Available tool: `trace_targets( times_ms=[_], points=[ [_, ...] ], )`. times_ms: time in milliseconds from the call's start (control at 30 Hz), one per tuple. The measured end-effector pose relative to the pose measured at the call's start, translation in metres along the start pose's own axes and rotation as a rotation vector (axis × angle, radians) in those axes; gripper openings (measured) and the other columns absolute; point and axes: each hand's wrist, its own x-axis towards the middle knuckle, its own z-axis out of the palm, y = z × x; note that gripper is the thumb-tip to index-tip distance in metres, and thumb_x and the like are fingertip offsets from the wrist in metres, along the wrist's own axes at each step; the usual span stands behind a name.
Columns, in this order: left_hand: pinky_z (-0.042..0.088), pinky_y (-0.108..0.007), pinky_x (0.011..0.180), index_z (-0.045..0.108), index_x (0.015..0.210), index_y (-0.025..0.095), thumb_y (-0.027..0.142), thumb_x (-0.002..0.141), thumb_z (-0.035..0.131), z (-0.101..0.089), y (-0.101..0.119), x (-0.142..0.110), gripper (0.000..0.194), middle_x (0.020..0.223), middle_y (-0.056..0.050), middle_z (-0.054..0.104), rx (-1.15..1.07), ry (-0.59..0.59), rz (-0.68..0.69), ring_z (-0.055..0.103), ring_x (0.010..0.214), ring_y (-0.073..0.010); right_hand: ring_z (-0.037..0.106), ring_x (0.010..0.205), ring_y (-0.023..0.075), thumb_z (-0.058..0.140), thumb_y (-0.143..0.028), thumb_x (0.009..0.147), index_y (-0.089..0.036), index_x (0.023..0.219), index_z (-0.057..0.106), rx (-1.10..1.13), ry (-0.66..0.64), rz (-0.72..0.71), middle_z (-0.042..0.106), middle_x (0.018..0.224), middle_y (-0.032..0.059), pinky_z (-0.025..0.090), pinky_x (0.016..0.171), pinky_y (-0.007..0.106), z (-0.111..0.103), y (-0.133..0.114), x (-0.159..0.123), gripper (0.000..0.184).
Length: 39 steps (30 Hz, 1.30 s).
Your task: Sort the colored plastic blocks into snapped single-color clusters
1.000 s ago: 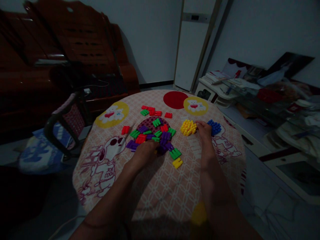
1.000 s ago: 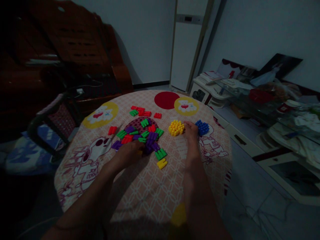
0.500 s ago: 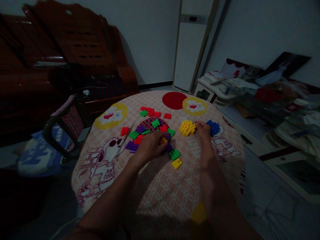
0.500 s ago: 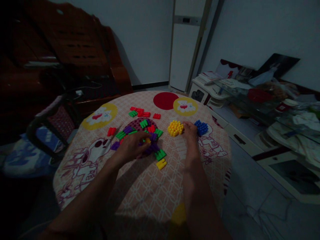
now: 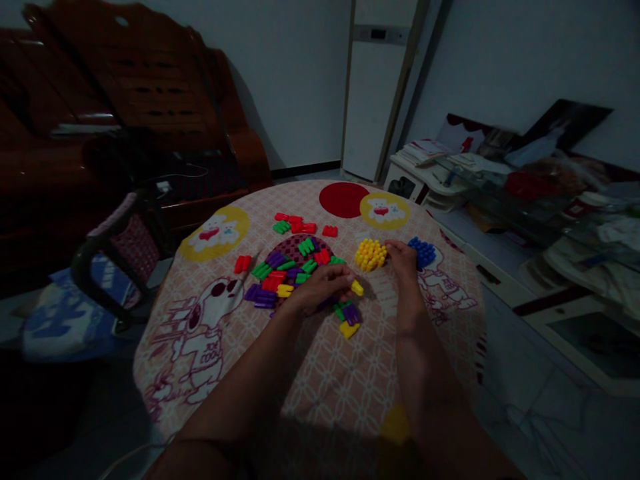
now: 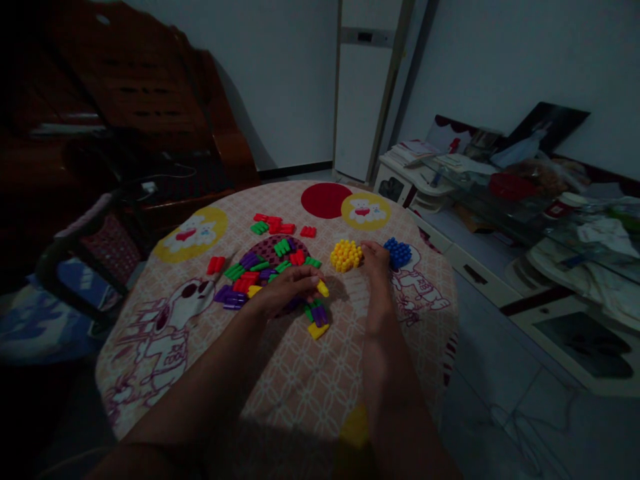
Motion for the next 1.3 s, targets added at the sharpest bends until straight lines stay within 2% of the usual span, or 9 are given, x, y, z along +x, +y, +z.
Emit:
trace_targets(
  times_ms=[133,233,367,500,600,733,1033,1167,1300],
  points=[
    [0.037,-0.022,0.056,0.063,0.075,0.014,0.044,0.078,0.069,-0.003,-0.012,0.006,0.031,0.063,0.002,0.057,0.329,0.037,0.066,0.050,0.058,-0.0100,0.068,0.079,0.0233,0.063,-0.041,0.062,-0.016,0.085,0.075,0.010,-0.015,-0.012,0.075,0.080,0.0065,0.055,0.078,0.037,0.000,0.000,0.000,0.036],
    [0.037,-0.024,0.060,0.069,0.075,0.013,0.034,0.077,0.070,-0.002,-0.016,0.010,0.021,0.068,0.000,0.061,0.638,0.132,0.133,0.052,0.064,-0.0121,0.068,0.079,0.0232,0.063,-0.042,0.063,-0.015,0.087,0.075,0.004,-0.020,-0.004,0.074,0.079,0.0065,0.055,0.078,0.037,0.000,0.001,0.001,0.038],
    [0.040,-0.023,0.064,0.074,0.087,0.014,0.037,0.083,0.067,0.006,-0.013,0.019,0.024,0.075,-0.002,0.065,0.734,0.200,0.243,0.055,0.069,-0.0128,0.068,0.079,0.0225,0.063,-0.041,0.063,-0.015,0.086,0.075,-0.008,-0.010,-0.014,0.075,0.079,0.0056,0.054,0.077,0.036,0.000,0.004,0.003,0.037],
    [0.043,-0.024,0.070,0.075,0.099,0.015,0.032,0.088,0.062,0.019,-0.009,0.030,0.024,0.085,-0.003,0.069,0.777,0.151,0.294,0.059,0.075,-0.0136,0.067,0.077,0.0210,0.063,-0.040,0.062,-0.016,0.087,0.075,0.037,-0.019,-0.013,0.075,0.081,0.0046,0.054,0.076,0.035,0.000,0.005,0.002,0.037],
    [0.046,-0.026,0.078,0.075,0.101,0.017,0.028,0.087,0.061,0.024,-0.010,0.033,0.022,0.096,-0.006,0.071,0.983,0.083,0.267,0.063,0.087,-0.0171,0.068,0.077,0.0211,0.063,-0.040,0.063,-0.016,0.088,0.075,0.040,-0.021,-0.013,0.075,0.081,0.0044,0.055,0.077,0.035,0.000,0.003,0.000,0.037],
    [0.047,-0.028,0.079,0.075,0.095,0.016,0.029,0.087,0.060,0.021,-0.008,0.030,0.021,0.103,-0.011,0.069,1.239,0.065,0.185,0.063,0.096,-0.0214,0.068,0.079,0.0223,0.062,-0.040,0.064,-0.016,0.087,0.075,0.016,-0.018,-0.005,0.074,0.078,0.0039,0.055,0.078,0.036,0.000,0.001,-0.001,0.036],
    [0.048,-0.033,0.074,0.074,0.107,0.015,0.026,0.093,0.049,0.030,0.007,0.020,0.030,0.104,-0.015,0.071,1.428,0.007,0.097,0.068,0.096,-0.0268,0.068,0.081,0.0228,0.061,-0.040,0.064,-0.016,0.088,0.076,-0.016,-0.018,-0.032,0.076,0.083,0.0055,0.055,0.080,0.037,0.000,0.003,0.001,0.036],
    [0.049,-0.036,0.076,0.073,0.103,0.013,0.029,0.090,0.054,0.034,0.008,0.022,0.029,0.099,-0.018,0.073,1.446,0.042,-0.007,0.069,0.095,-0.0300,0.068,0.079,0.0229,0.062,-0.038,0.063,-0.016,0.086,0.076,-0.006,-0.006,0.003,0.076,0.079,0.0047,0.055,0.077,0.036,0.000,-0.001,-0.001,0.035],
    [0.048,-0.033,0.076,0.067,0.114,0.016,0.032,0.091,0.054,0.037,0.006,0.026,0.032,0.097,-0.013,0.074,1.345,0.141,0.066,0.070,0.095,-0.0270,0.069,0.082,0.0236,0.061,-0.038,0.065,-0.016,0.086,0.076,-0.018,-0.018,-0.013,0.076,0.082,0.0051,0.055,0.079,0.037,0.000,-0.005,-0.003,0.034]
  ],
)
